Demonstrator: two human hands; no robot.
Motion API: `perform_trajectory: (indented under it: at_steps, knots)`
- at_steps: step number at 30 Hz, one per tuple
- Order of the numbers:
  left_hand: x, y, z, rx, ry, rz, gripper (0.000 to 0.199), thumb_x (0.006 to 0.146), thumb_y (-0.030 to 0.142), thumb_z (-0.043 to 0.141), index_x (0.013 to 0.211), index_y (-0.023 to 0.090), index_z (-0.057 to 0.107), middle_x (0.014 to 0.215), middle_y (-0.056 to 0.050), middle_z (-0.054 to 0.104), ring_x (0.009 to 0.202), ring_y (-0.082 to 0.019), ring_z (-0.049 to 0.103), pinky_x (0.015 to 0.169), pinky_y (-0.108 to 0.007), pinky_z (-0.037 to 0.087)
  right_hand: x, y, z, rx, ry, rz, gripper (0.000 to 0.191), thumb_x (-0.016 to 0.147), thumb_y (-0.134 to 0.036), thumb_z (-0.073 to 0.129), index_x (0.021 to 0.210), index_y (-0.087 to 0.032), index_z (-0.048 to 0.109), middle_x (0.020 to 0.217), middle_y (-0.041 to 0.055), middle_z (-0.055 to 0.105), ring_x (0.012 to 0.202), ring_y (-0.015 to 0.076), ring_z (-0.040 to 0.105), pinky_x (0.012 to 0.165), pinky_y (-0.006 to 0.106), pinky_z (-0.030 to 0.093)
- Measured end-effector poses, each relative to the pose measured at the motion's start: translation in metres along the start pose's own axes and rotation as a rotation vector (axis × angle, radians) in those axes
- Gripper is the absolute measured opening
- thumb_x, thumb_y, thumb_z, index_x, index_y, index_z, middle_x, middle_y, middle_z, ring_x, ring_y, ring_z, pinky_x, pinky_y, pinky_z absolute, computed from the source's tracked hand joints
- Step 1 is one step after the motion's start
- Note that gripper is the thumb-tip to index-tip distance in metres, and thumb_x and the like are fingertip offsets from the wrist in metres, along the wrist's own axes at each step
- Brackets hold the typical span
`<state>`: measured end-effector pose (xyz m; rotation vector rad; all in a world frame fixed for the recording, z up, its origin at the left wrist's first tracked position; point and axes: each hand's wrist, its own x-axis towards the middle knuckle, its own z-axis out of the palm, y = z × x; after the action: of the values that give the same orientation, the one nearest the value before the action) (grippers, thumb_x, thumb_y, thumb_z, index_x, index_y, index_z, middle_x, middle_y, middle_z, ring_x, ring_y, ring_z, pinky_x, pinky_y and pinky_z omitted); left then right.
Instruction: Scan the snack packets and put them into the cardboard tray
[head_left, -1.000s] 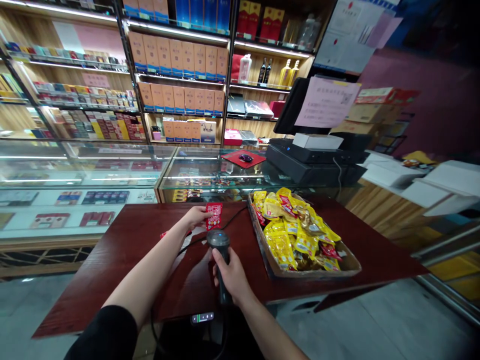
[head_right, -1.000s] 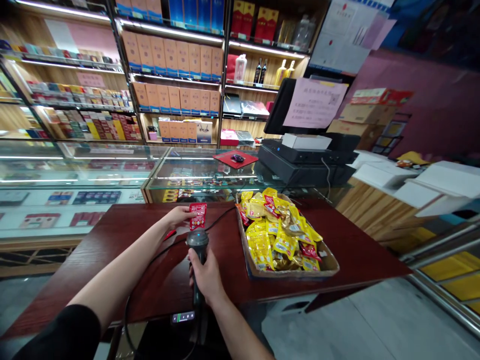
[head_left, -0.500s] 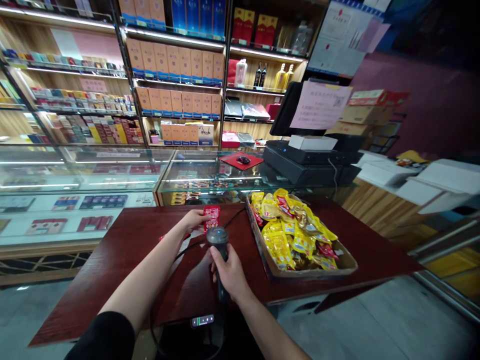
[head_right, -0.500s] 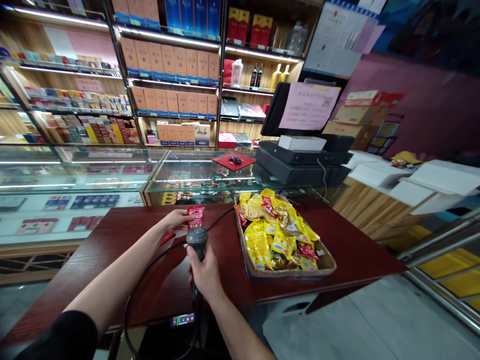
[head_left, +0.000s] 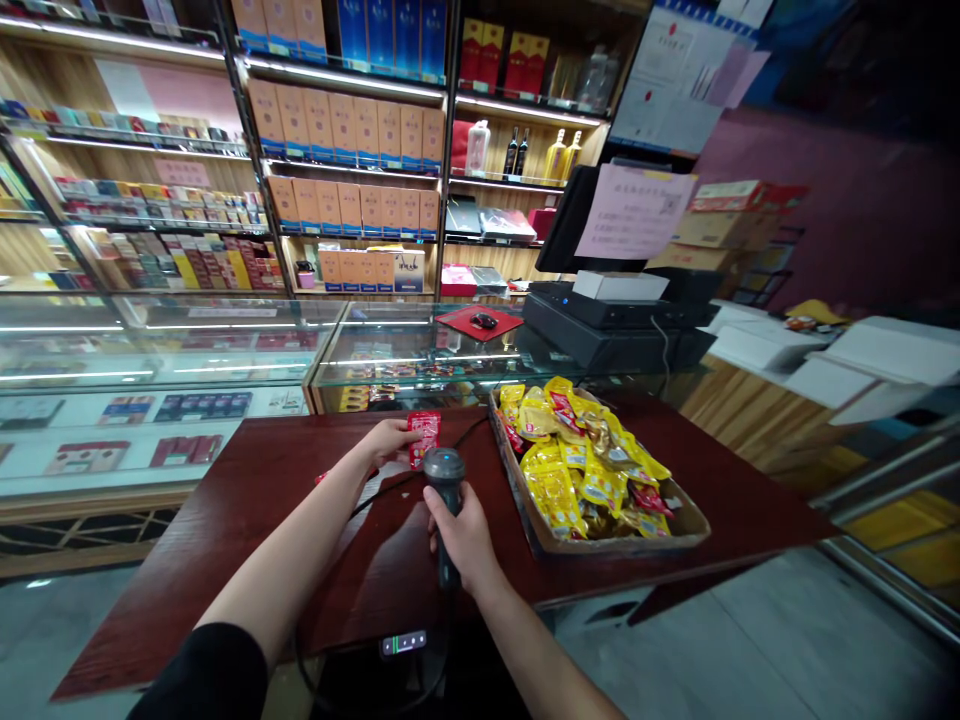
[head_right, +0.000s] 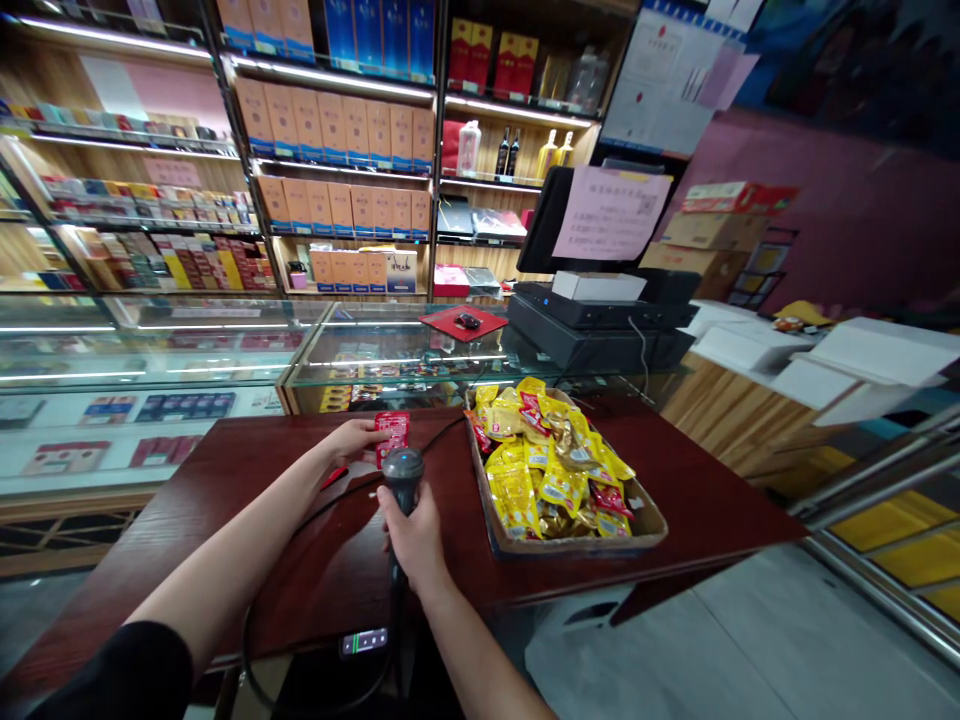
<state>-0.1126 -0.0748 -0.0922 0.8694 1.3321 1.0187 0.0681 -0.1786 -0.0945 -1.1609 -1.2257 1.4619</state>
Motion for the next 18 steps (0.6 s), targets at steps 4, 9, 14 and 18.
perform_trajectory:
  at_steps: [4, 9, 14, 18]
  knots:
    - [-0.005, 0.006, -0.001, -0.019, -0.049, -0.014, 0.036, 0.057, 0.031, 0.085, 0.082, 0.011, 0.068, 0.075, -0.007, 0.070, 0.059, -0.014, 0.065, 0.053, -0.025, 0.054, 0.014, 0.003, -0.006, -0.024, 0.145, -0.103, 0.041, 0.066, -0.049, 0.073, 0.087, -0.021, 0.051, 0.063, -0.0037, 0.060, 0.037, 0.0084, 0.048, 0.036, 0.021, 0.040]
    - [-0.006, 0.016, -0.002, -0.010, -0.071, -0.015, 0.035, 0.061, 0.032, 0.083, 0.086, 0.013, 0.067, 0.075, -0.006, 0.070, 0.061, -0.015, 0.065, 0.054, -0.026, 0.055, 0.012, -0.002, -0.025, -0.029, 0.111, -0.149, 0.035, 0.072, -0.048, 0.068, 0.089, -0.021, 0.053, 0.062, -0.0028, 0.059, 0.038, 0.0103, 0.048, 0.035, 0.023, 0.040]
    - [-0.014, 0.046, 0.030, -0.059, -0.341, -0.013, 0.032, 0.068, 0.028, 0.080, 0.094, 0.012, 0.068, 0.090, -0.011, 0.072, 0.073, -0.017, 0.069, 0.066, -0.029, 0.058, 0.009, -0.040, -0.063, 0.007, 0.206, -0.243, 0.043, 0.070, -0.044, 0.070, 0.104, -0.022, 0.056, 0.091, 0.0051, 0.068, 0.056, 0.0157, 0.063, 0.045, 0.027, 0.051]
    - [-0.021, 0.078, 0.083, -0.048, -0.578, 0.012, 0.035, 0.069, 0.019, 0.080, 0.101, 0.013, 0.068, 0.103, -0.012, 0.070, 0.085, -0.019, 0.069, 0.074, -0.030, 0.058, 0.023, -0.082, -0.106, 0.099, 0.297, -0.306, 0.046, 0.068, -0.041, 0.072, 0.107, -0.023, 0.057, 0.100, 0.0052, 0.069, 0.076, 0.0220, 0.069, 0.061, 0.034, 0.058]
